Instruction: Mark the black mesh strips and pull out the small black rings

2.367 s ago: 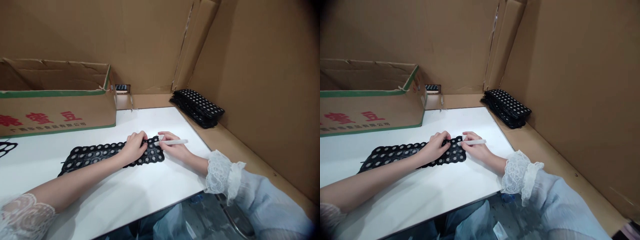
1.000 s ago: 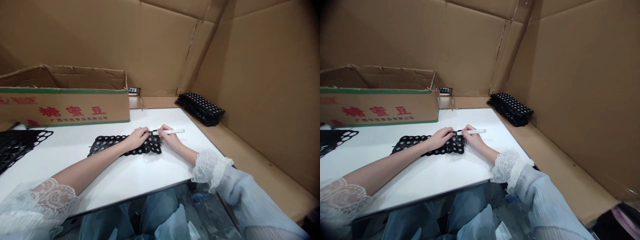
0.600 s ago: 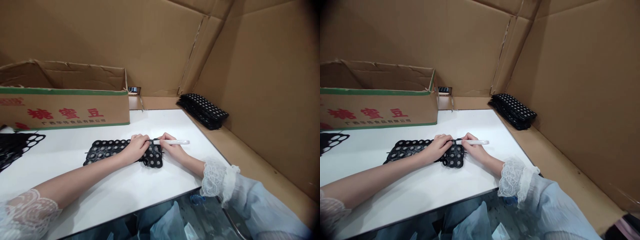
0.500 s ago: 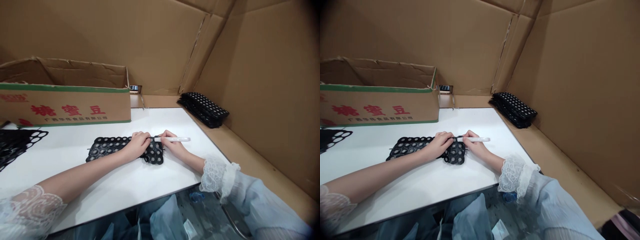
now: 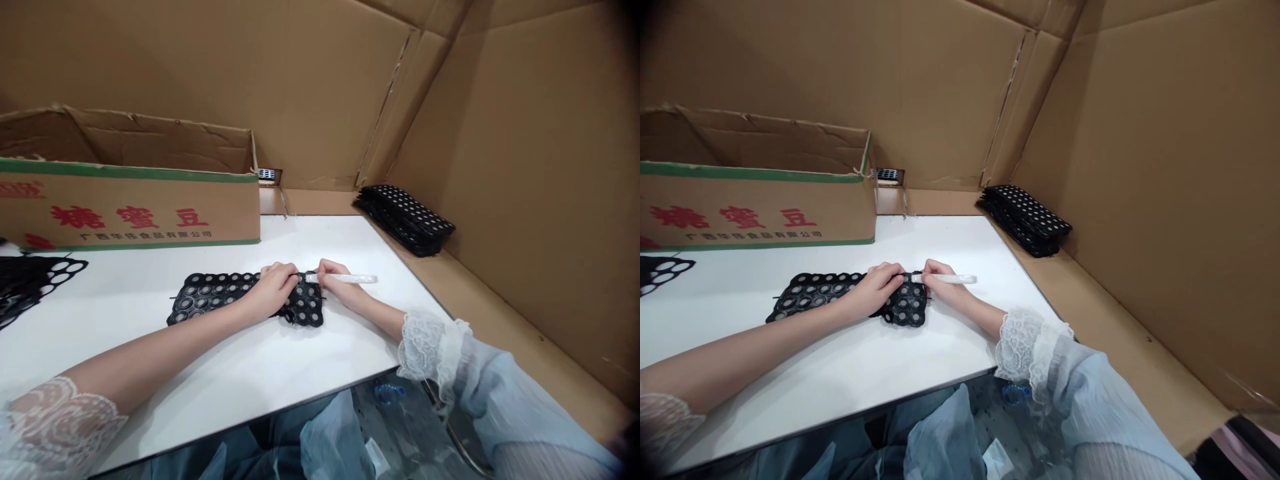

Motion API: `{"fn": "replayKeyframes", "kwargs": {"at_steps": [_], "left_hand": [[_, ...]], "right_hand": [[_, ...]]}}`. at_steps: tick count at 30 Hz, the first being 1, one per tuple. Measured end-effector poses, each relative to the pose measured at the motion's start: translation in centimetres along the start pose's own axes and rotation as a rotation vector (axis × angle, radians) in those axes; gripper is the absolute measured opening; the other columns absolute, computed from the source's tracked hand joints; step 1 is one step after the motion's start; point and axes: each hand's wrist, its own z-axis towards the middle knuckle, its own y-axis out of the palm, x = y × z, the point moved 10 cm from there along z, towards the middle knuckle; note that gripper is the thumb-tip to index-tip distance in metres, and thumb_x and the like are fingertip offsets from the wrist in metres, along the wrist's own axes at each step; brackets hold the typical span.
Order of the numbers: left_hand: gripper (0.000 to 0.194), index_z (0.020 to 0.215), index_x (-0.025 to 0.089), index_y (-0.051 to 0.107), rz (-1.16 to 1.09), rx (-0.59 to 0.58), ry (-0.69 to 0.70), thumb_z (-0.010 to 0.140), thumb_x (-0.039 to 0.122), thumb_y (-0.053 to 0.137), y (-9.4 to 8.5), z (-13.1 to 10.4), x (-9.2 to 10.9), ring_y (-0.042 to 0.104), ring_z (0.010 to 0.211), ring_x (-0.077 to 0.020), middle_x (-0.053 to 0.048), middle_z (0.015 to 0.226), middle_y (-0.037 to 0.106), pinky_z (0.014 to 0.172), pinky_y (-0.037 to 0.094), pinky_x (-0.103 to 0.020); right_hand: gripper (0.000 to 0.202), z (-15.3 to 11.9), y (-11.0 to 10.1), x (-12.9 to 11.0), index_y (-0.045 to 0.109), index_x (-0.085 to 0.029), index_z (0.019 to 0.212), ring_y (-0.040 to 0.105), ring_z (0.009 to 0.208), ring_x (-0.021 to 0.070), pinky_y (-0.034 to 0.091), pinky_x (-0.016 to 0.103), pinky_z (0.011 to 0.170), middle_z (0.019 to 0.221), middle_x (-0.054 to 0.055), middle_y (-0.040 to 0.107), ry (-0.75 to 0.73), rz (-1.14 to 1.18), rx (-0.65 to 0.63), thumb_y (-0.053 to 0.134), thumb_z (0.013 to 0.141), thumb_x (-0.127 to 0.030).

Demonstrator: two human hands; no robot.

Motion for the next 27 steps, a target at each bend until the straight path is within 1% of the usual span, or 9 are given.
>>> {"fn": "replayKeyframes", "kwargs": {"at_steps": [3,6,10,14,16,19,21,23,27], "left_hand": [[0.02,0.078,0.018,0.047,-0.002,0.01,-0.005,0.086,0.026,0.031,-0.1,0.0,0.0,0.046,0.084,-0.0185,-0.002,0.076,0.051,0.082,0.032,-0.036],[0.019,0.079,0.018,0.048,0.005,0.042,0.018,0.085,0.025,0.032,-0.4,-0.1,0.1,0.047,0.084,-0.0183,-0.002,0.077,0.052,0.08,0.033,-0.034],[0.018,0.075,0.018,0.046,-0.018,0.09,-0.005,0.084,0.026,0.034,-1.1,-0.2,-0.2,0.047,0.079,-0.0178,-0.002,0.075,0.05,0.074,0.035,-0.031],[0.017,0.07,0.019,0.037,-0.105,0.112,-0.088,0.084,0.029,0.034,-1.8,-0.1,-1.1,0.045,0.07,-0.0153,0.001,0.068,0.044,0.065,0.035,-0.027],[0.018,0.07,0.019,0.035,-0.13,0.115,-0.086,0.084,0.03,0.033,-2.0,0.0,-1.1,0.044,0.068,-0.0144,0.002,0.067,0.043,0.064,0.034,-0.026],[0.018,0.07,0.019,0.036,-0.079,0.105,-0.065,0.084,0.031,0.034,-2.0,0.2,-0.8,0.044,0.069,-0.0151,0.002,0.067,0.044,0.065,0.034,-0.027],[0.017,0.072,0.019,0.039,-0.041,0.091,-0.071,0.084,0.03,0.034,-1.8,0.3,-0.9,0.047,0.073,-0.0166,0.001,0.07,0.048,0.068,0.035,-0.029],[0.015,0.078,0.019,0.043,-0.061,0.089,-0.075,0.084,0.03,0.034,-1.6,0.3,-1.1,0.049,0.079,-0.0175,-0.001,0.078,0.052,0.073,0.036,-0.03],[0.015,0.089,0.019,0.046,-0.126,0.094,-0.09,0.082,0.029,0.037,-1.4,0.3,-1.7,0.051,0.083,-0.0176,-0.002,0.087,0.056,0.076,0.038,-0.03]], "right_hand": [[0.02,-0.1,0.6,0.0,0.033,-0.018,0.059,0.036,0.053,0.0085,0.028,0.022,0.05,0.054,-0.005,0.037,0.0,-0.147,-0.047,0.042,0.075,-0.024],[0.023,-0.3,1.3,-0.7,0.031,-0.018,0.06,0.033,0.053,0.0083,0.025,0.022,0.05,0.056,-0.005,0.033,-0.075,-0.35,-0.067,0.041,0.078,-0.028],[0.018,0.1,2.3,-2.0,0.032,-0.019,0.066,0.036,0.058,0.0095,0.027,0.023,0.055,0.064,-0.003,0.037,-0.212,-0.544,-0.016,0.037,0.081,-0.027],[0.016,1.1,2.3,-3.1,0.028,-0.02,0.066,0.036,0.06,0.0107,0.028,0.024,0.058,0.066,-0.002,0.036,-0.295,-0.625,0.052,0.036,0.08,-0.022],[0.015,1.4,1.9,-3.4,0.029,-0.02,0.066,0.037,0.062,0.0111,0.029,0.025,0.059,0.068,-0.001,0.037,-0.316,-0.632,0.073,0.036,0.079,-0.022],[0.018,1.6,1.1,-3.2,0.03,-0.019,0.063,0.037,0.061,0.0107,0.029,0.025,0.059,0.066,-0.002,0.037,-0.31,-0.565,0.07,0.039,0.078,-0.023],[0.021,1.7,0.6,-2.6,0.03,-0.019,0.06,0.036,0.059,0.0101,0.028,0.024,0.057,0.062,-0.003,0.035,-0.256,-0.48,0.047,0.041,0.077,-0.025],[0.021,1.8,0.4,-1.8,0.031,-0.019,0.059,0.034,0.058,0.0097,0.027,0.023,0.054,0.059,-0.004,0.033,-0.183,-0.392,0.013,0.041,0.076,-0.026],[0.019,1.9,0.9,-1.0,0.033,-0.018,0.061,0.032,0.056,0.009,0.025,0.022,0.052,0.058,-0.005,0.03,-0.099,-0.284,-0.058,0.04,0.077,-0.027]]}}
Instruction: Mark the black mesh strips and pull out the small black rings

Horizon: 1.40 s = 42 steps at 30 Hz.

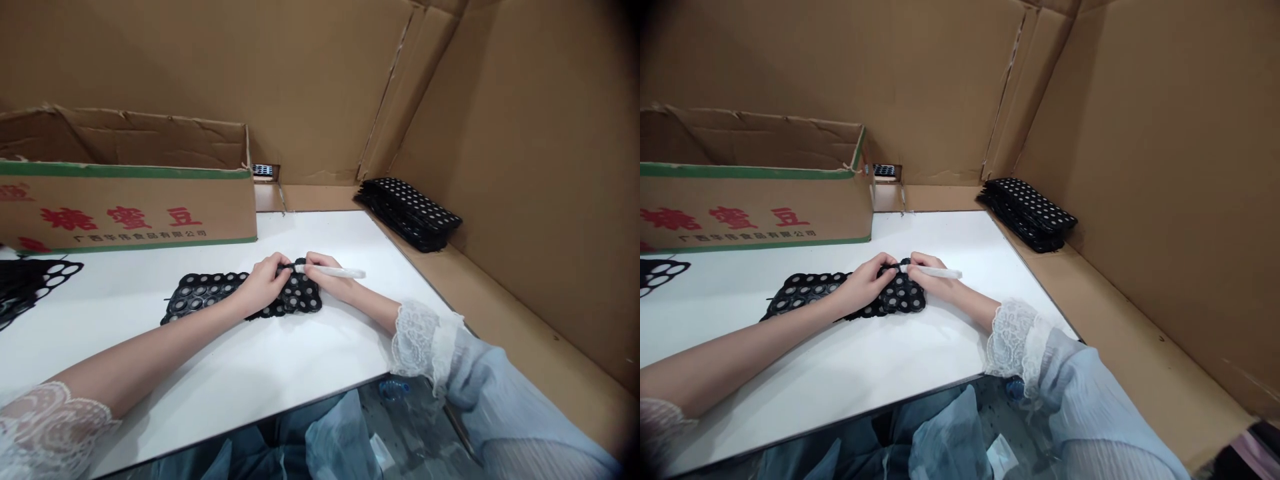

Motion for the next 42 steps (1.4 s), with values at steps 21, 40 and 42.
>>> {"fn": "replayKeyframes", "kwargs": {"at_steps": [21,40,42], "left_hand": [[0.016,0.085,0.018,0.054,0.009,0.082,-0.137,0.08,0.026,0.04,-0.2,-0.3,-0.6,0.054,0.088,-0.0204,-0.005,0.091,0.061,0.08,0.039,-0.032],[0.022,0.09,0.018,0.048,-0.151,-0.037,-0.135,0.074,0.034,0.05,0.5,-0.3,-1.4,0.054,0.075,-0.0172,-0.001,0.082,0.058,0.07,0.042,-0.03],[0.018,0.078,0.018,0.051,-0.012,-0.064,-0.123,0.076,0.035,0.047,0.4,-0.3,-1.0,0.053,0.073,-0.0192,-0.002,0.074,0.057,0.069,0.041,-0.032]], "right_hand": [[0.01,-0.2,0.9,-1.3,0.033,-0.02,0.069,0.039,0.065,0.013,0.032,0.027,0.062,0.071,0.0,0.037,-0.094,-0.439,0.113,0.036,0.078,-0.019],[0.022,-0.4,0.0,0.5,0.032,-0.018,0.057,0.03,0.052,0.0069,0.023,0.021,0.048,0.055,-0.005,0.033,0.034,0.082,-0.065,0.044,0.073,-0.027],[0.022,-0.5,0.0,0.3,0.033,-0.018,0.057,0.03,0.052,0.007,0.023,0.021,0.048,0.055,-0.005,0.033,0.018,0.057,-0.08,0.044,0.074,-0.027]]}}
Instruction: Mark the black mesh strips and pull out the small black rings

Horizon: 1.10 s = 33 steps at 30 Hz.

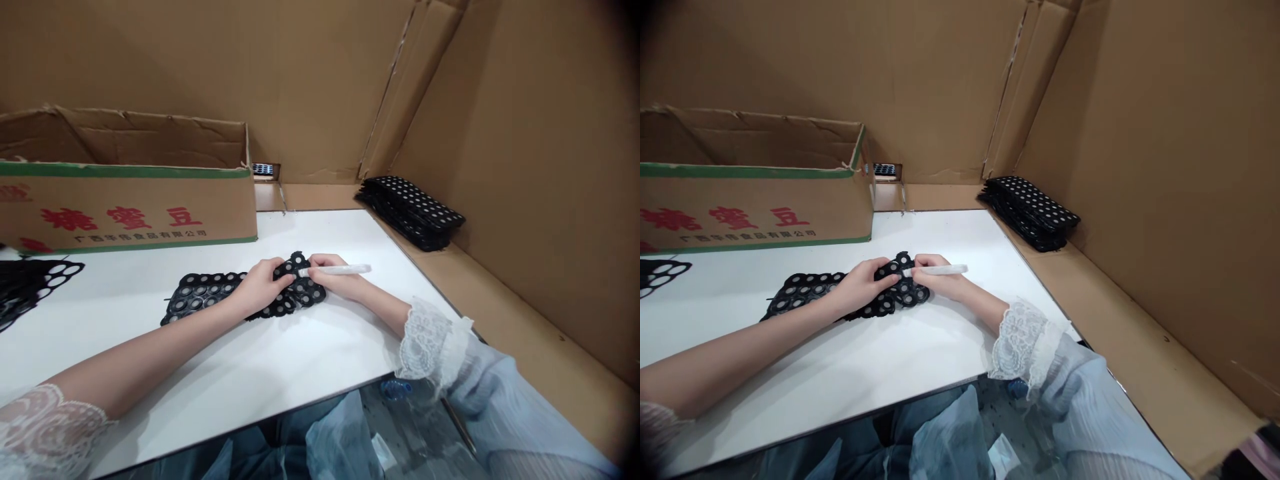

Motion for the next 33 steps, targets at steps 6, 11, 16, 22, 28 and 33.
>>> {"fn": "replayKeyframes", "kwargs": {"at_steps": [6,11,16,22,28,33], "left_hand": [[0.011,0.08,0.019,0.051,0.203,0.15,0.05,0.078,0.028,0.045,-1.0,-0.8,1.3,0.042,0.1,-0.026,-0.006,0.085,0.056,0.084,0.035,-0.04],[0.012,0.069,0.018,0.044,0.228,0.173,0.016,0.078,0.026,0.043,-0.7,-0.7,1.3,0.041,0.095,-0.0261,-0.007,0.078,0.051,0.081,0.037,-0.041],[0.013,0.067,0.019,0.042,0.236,0.131,-0.007,0.078,0.027,0.042,-0.4,-0.2,1.0,0.043,0.098,-0.0261,-0.007,0.079,0.049,0.082,0.038,-0.04],[0.015,0.07,0.019,0.04,0.204,0.12,0.008,0.081,0.029,0.039,-0.6,0.1,0.9,0.045,0.094,-0.0251,-0.006,0.08,0.052,0.08,0.038,-0.037],[0.013,0.077,0.019,0.04,0.078,0.163,0.042,0.082,0.031,0.038,-1.7,0.1,1.1,0.05,0.075,-0.0186,-0.002,0.076,0.052,0.069,0.039,-0.031],[0.032,0.087,0.018,0.049,-0.017,0.075,0.045,0.072,0.046,0.052,-1.4,0.5,0.6,0.054,0.078,-0.0199,-0.002,0.083,0.058,0.068,0.041,-0.03]], "right_hand": [[0.021,-0.2,0.5,-2.1,0.031,-0.018,0.059,0.034,0.058,0.0082,0.028,0.022,0.054,0.063,-0.003,0.035,-0.184,-0.202,-0.021,0.043,0.076,-0.023],[0.016,-0.2,1.7,-3.2,0.032,-0.019,0.062,0.038,0.065,0.0114,0.034,0.024,0.062,0.07,0.0,0.037,-0.259,-0.426,0.004,0.04,0.076,-0.017],[0.013,0.5,1.7,-2.3,0.033,-0.019,0.065,0.038,0.067,0.0132,0.035,0.027,0.064,0.071,0.001,0.036,-0.181,-0.547,0.096,0.037,0.077,-0.018],[0.017,0.5,0.3,-2.8,0.032,-0.019,0.063,0.038,0.065,0.0117,0.033,0.026,0.061,0.069,0.0,0.037,-0.223,-0.456,0.177,0.039,0.077,-0.021],[0.023,0.6,-0.4,-0.2,0.03,-0.018,0.055,0.03,0.051,0.0075,0.022,0.022,0.047,0.053,-0.005,0.031,0.045,-0.071,0.042,0.043,0.072,-0.025],[0.021,0.2,-1.0,-0.1,0.033,-0.018,0.054,0.029,0.05,0.0064,0.021,0.022,0.046,0.051,-0.006,0.032,0.086,0.04,0.071,0.045,0.07,-0.024]]}}
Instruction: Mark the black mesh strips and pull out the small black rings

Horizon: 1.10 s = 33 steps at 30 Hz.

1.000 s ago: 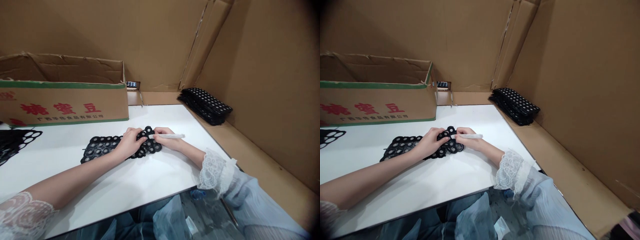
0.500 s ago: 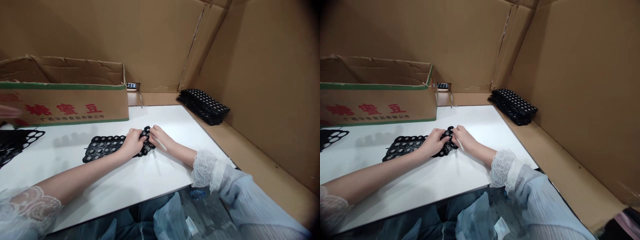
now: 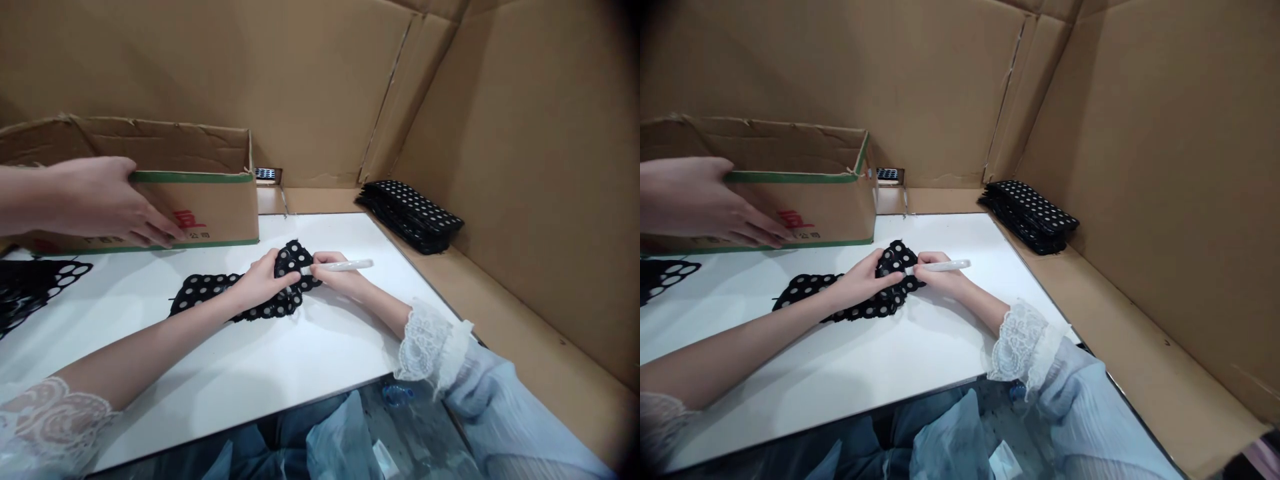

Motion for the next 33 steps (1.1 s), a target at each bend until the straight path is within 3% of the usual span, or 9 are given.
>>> {"fn": "replayKeyframes", "kwargs": {"at_steps": [4,7,11,17,24,28,33], "left_hand": [[0.035,0.083,0.016,0.059,-0.158,-0.168,-0.064,0.068,0.047,0.056,1.6,0.1,-0.9,0.057,0.081,-0.0225,-0.003,0.085,0.064,0.072,0.042,-0.032],[0.035,0.088,0.015,0.06,-0.285,-0.201,-0.094,0.069,0.044,0.055,1.9,0.0,-1.0,0.058,0.084,-0.0229,-0.003,0.09,0.066,0.076,0.042,-0.032],[0.031,0.088,0.016,0.06,-0.151,-0.172,-0.097,0.072,0.041,0.051,1.4,0.0,-0.7,0.058,0.086,-0.0234,-0.003,0.09,0.065,0.076,0.041,-0.032],[0.031,0.068,0.017,0.055,0.233,-0.122,-0.035,0.074,0.045,0.044,0.4,-0.1,0.9,0.057,0.075,-0.0235,-0.003,0.072,0.06,0.07,0.039,-0.031],[0.026,0.067,0.018,0.052,0.28,-0.005,-0.081,0.074,0.042,0.046,-0.4,-0.4,1.2,0.055,0.078,-0.0224,-0.004,0.077,0.059,0.071,0.039,-0.03],[0.024,0.067,0.018,0.052,0.246,0.016,-0.045,0.075,0.039,0.044,-0.3,-0.3,1.4,0.054,0.075,-0.0212,-0.003,0.072,0.058,0.068,0.038,-0.029],[0.027,0.084,0.017,0.058,0.063,-0.036,-0.013,0.076,0.039,0.044,0.2,0.0,1.1,0.055,0.076,-0.0203,-0.003,0.082,0.063,0.07,0.04,-0.028]], "right_hand": [[0.021,-0.2,0.0,-0.1,0.035,-0.017,0.054,0.029,0.05,0.006,0.021,0.021,0.047,0.051,-0.006,0.033,0.011,0.048,-0.021,0.046,0.07,-0.023],[0.019,-0.3,0.1,-0.2,0.038,-0.016,0.055,0.031,0.051,0.0062,0.022,0.021,0.048,0.052,-0.006,0.035,-0.003,0.096,-0.036,0.045,0.071,-0.024],[0.018,-0.4,0.1,-0.2,0.038,-0.016,0.056,0.031,0.05,0.0058,0.021,0.021,0.048,0.052,-0.006,0.035,0.006,0.074,-0.048,0.045,0.071,-0.022],[0.023,-0.5,0.5,-0.7,0.032,-0.018,0.057,0.031,0.05,0.0062,0.021,0.02,0.046,0.052,-0.005,0.034,-0.076,-0.045,-0.065,0.045,0.074,-0.026],[0.018,-0.6,1.8,-3.2,0.03,-0.019,0.061,0.036,0.058,0.0092,0.032,0.023,0.056,0.067,-0.001,0.036,-0.387,-0.403,-0.006,0.04,0.077,-0.022],[0.013,0.1,1.9,-2.8,0.033,-0.019,0.066,0.039,0.06,0.0107,0.034,0.024,0.059,0.069,0.0,0.036,-0.358,-0.524,0.067,0.037,0.078,-0.019],[0.014,0.4,0.7,-2.6,0.032,-0.018,0.063,0.037,0.058,0.0095,0.031,0.023,0.056,0.066,-0.001,0.036,-0.324,-0.539,0.186,0.039,0.076,-0.02]]}}
